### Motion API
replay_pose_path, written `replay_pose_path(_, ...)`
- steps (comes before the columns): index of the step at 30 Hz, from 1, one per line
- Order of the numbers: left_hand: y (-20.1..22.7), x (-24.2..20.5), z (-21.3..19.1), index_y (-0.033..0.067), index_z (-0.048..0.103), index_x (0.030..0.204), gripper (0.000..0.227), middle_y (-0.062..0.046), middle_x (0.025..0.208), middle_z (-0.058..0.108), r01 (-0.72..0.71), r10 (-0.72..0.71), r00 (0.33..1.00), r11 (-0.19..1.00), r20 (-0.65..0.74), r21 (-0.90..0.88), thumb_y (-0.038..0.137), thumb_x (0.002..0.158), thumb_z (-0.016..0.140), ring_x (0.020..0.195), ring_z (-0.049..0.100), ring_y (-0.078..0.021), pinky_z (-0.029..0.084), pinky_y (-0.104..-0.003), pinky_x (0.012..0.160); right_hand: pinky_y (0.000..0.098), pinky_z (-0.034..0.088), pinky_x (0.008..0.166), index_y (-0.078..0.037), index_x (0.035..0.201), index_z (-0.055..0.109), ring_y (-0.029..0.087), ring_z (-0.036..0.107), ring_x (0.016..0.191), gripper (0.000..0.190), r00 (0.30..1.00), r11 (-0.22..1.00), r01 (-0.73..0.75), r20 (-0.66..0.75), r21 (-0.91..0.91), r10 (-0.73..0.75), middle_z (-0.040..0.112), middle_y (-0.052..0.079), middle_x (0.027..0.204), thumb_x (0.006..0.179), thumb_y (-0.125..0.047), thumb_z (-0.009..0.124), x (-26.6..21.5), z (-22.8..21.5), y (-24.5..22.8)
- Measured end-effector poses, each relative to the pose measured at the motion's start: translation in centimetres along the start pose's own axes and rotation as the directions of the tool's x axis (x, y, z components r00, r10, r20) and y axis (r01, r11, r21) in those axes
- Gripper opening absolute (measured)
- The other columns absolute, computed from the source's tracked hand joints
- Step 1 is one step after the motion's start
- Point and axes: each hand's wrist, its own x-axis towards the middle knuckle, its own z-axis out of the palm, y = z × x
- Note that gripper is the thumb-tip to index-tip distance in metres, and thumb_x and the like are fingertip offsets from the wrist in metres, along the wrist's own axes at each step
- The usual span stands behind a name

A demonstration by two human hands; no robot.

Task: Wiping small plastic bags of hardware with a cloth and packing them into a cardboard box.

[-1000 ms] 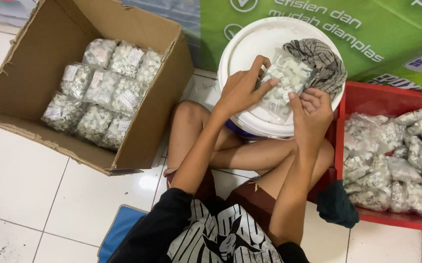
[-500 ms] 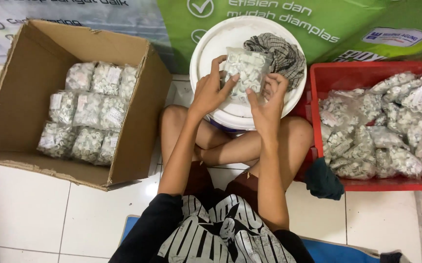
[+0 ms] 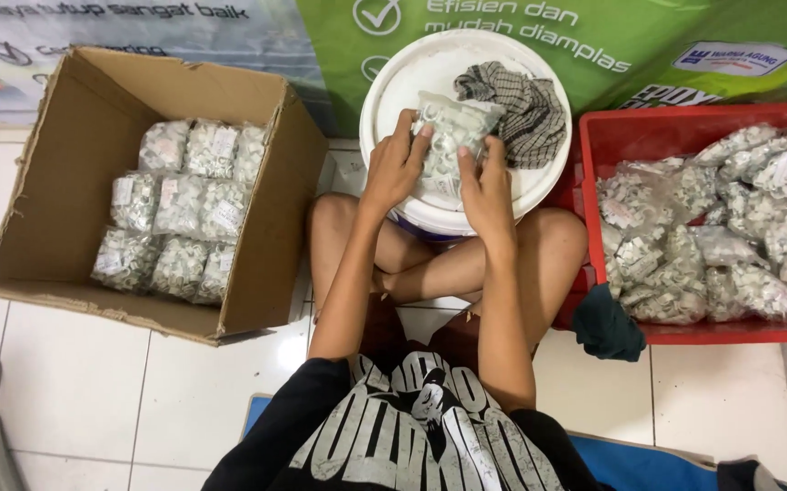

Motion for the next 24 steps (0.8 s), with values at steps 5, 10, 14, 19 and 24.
replay_pose_path(5,-0.7,-0.2,0.5,0.0122,0.056,0.132,0.043,-0.018,0.081,0.079,-0.013,0.012,0.999,1.0,-0.046,-0.021,0.048,0.121,0.033,0.094,0.079,-0.0487,0.053,-0.065,0.099,0.0693,0.049,0.112,0.001,0.144,0.049,0.059,0.063,0.135,0.053,0.998,0.999,-0.032,-0.048,-0.018,0.031,0.069,0.041,0.133,0.122,-0.047,0.042,0.1,0.5,-0.1)
replay_pose_path(10,0.3,-0.5,-0.1,0.0099,0.059,0.124,0.041,-0.022,0.073,0.074,-0.032,0.03,0.996,0.999,-0.087,-0.015,0.044,0.119,0.036,0.087,0.078,-0.0518,0.056,-0.064,0.095,0.068,0.042,0.118,0.007,0.142,0.054,0.061,0.057,0.137,0.06,0.983,0.992,0.019,-0.178,-0.121,-0.041,0.063,0.044,0.137,0.123,-0.048,0.041,1.6,2.3,2.0)
replay_pose_path(14,-1.4,0.0,0.3,0.0129,0.055,0.117,0.037,-0.011,0.07,0.057,-0.058,0.039,0.981,0.994,-0.188,-0.097,0.045,0.115,0.037,0.066,0.062,-0.0317,0.041,-0.046,0.072,0.0503,0.051,0.098,0.006,0.126,0.06,0.048,0.071,0.118,0.048,0.938,0.97,0.231,-0.247,-0.069,-0.241,0.074,0.036,0.125,0.119,-0.04,0.048,2.4,4.1,3.3)
replay_pose_path(19,-2.6,-2.5,-2.7,0.0157,0.05,0.112,0.035,-0.003,0.085,0.055,-0.098,0.046,0.952,0.983,-0.303,-0.156,0.046,0.116,0.034,0.074,0.053,-0.0256,0.043,-0.043,0.08,0.0463,0.05,0.092,-0.001,0.112,0.06,0.034,0.067,0.1,0.038,0.927,0.952,0.303,-0.22,-0.042,-0.305,0.074,0.021,0.108,0.119,-0.037,0.049,2.3,7.6,0.8)
replay_pose_path(24,-12.2,-7.7,-10.9,0.0099,0.057,0.142,0.049,-0.015,0.117,0.067,0.034,-0.072,0.807,0.997,-0.587,-0.076,0.049,0.116,0.041,0.105,0.064,-0.0309,0.048,-0.044,0.096,0.0471,0.054,0.1,-0.002,0.128,0.063,0.039,0.073,0.113,0.041,0.898,0.897,0.437,0.013,0.066,-0.439,0.076,0.026,0.122,0.12,-0.039,0.049,1.6,19.3,-2.6)
